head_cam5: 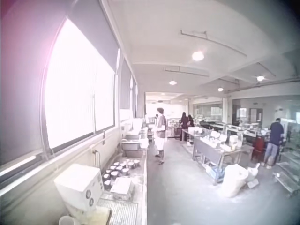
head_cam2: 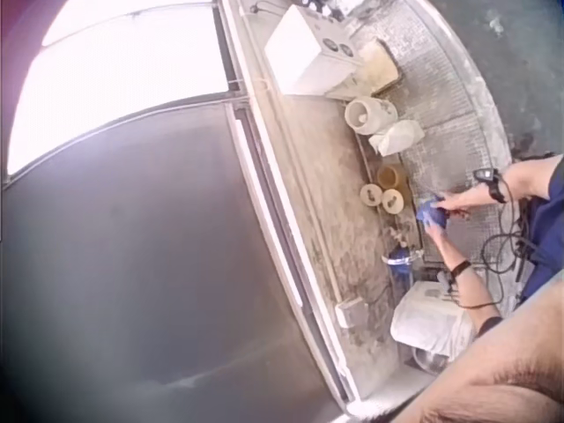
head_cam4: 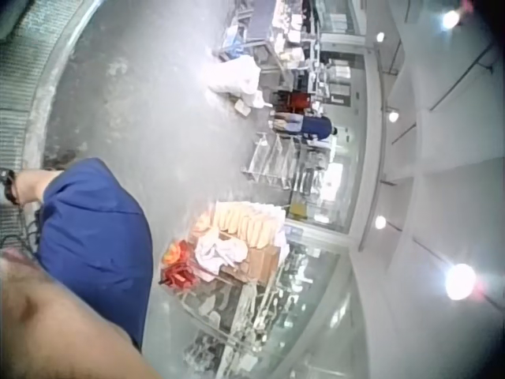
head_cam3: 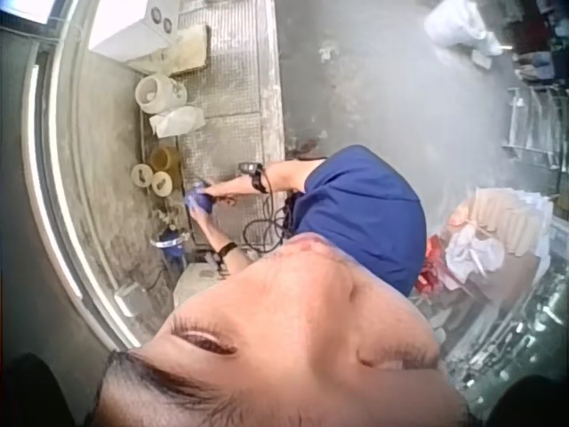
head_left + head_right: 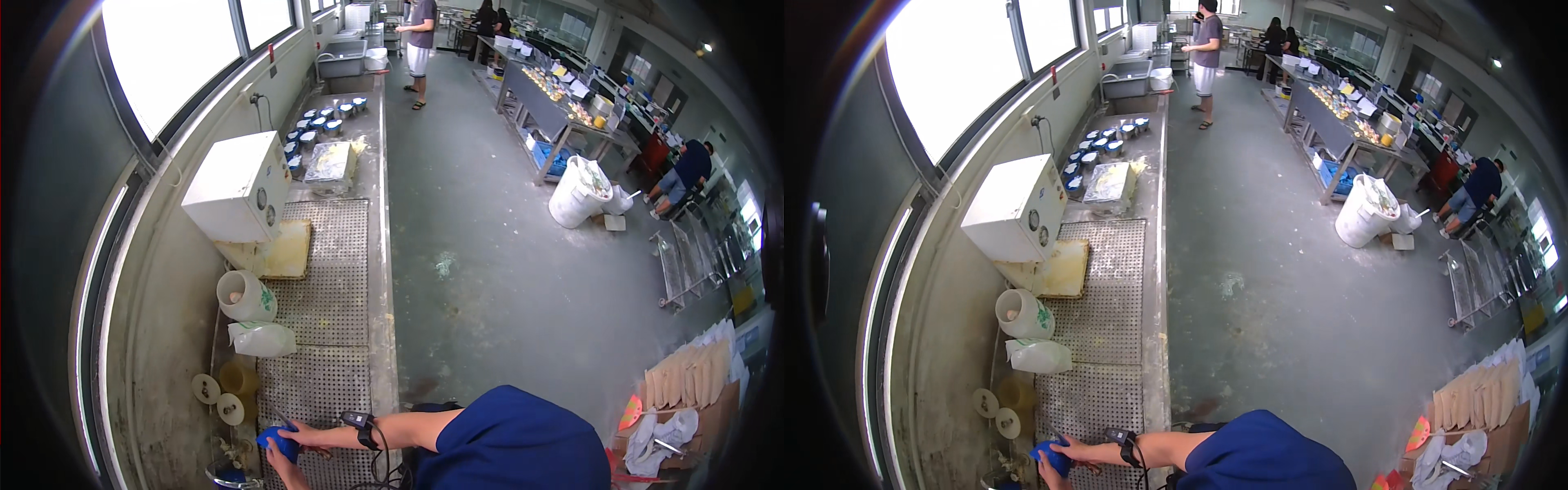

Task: Applying adhesive or liquid to dental prosthetic components, washing a container, and scooping white powder into the container using a small scoop.

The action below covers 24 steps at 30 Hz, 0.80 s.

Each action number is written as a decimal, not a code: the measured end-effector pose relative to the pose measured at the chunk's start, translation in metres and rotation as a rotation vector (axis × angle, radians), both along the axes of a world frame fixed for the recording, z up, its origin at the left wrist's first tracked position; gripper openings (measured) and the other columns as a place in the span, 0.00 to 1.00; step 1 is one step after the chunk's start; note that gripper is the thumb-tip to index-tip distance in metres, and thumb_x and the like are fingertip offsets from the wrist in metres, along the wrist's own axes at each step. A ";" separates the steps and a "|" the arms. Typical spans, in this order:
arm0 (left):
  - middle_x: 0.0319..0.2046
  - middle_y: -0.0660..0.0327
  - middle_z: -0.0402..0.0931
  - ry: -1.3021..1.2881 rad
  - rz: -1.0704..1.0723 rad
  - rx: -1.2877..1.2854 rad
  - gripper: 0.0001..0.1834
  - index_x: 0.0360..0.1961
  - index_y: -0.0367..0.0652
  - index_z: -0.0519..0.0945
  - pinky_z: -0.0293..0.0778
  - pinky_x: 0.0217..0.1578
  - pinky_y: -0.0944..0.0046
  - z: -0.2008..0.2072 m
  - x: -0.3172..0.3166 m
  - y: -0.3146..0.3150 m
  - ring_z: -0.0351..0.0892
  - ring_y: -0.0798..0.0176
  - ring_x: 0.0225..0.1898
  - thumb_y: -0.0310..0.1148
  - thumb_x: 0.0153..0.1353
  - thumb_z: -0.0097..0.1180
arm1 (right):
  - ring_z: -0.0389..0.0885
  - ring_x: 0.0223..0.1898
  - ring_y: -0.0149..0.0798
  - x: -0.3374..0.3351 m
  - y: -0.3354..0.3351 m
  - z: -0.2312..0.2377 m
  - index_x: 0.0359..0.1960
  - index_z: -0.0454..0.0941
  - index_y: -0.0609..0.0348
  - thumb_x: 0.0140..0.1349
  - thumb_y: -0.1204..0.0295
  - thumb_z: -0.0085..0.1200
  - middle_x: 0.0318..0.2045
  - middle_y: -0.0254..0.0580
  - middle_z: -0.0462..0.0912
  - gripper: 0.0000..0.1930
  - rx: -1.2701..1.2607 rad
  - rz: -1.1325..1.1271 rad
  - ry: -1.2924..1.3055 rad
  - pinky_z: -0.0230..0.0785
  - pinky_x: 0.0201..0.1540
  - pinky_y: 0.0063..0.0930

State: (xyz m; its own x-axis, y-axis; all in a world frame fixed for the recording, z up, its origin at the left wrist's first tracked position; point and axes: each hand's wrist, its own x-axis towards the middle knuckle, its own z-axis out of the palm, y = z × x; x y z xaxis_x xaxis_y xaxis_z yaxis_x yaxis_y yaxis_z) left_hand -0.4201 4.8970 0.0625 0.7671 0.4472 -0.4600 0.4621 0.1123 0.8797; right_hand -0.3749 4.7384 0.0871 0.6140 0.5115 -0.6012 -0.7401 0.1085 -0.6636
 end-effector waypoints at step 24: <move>0.63 0.50 0.68 -0.253 0.401 -0.746 0.38 0.67 0.44 0.64 0.63 0.64 0.41 0.069 -0.077 -0.021 0.69 0.46 0.62 0.54 0.59 0.39 | 0.79 0.19 0.33 0.015 0.029 -0.030 0.45 0.77 0.55 0.67 0.33 0.34 0.24 0.38 0.79 0.36 -0.135 0.536 0.007 0.65 0.19 0.22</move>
State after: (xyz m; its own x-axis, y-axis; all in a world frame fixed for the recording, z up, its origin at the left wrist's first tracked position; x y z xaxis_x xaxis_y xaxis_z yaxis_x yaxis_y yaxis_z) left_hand -0.4968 4.8756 0.1311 0.7355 0.3555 -0.5767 0.0659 0.8097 0.5831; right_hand -0.3601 4.7678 0.0575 0.2846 0.6697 -0.6860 -0.6729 -0.3701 -0.6405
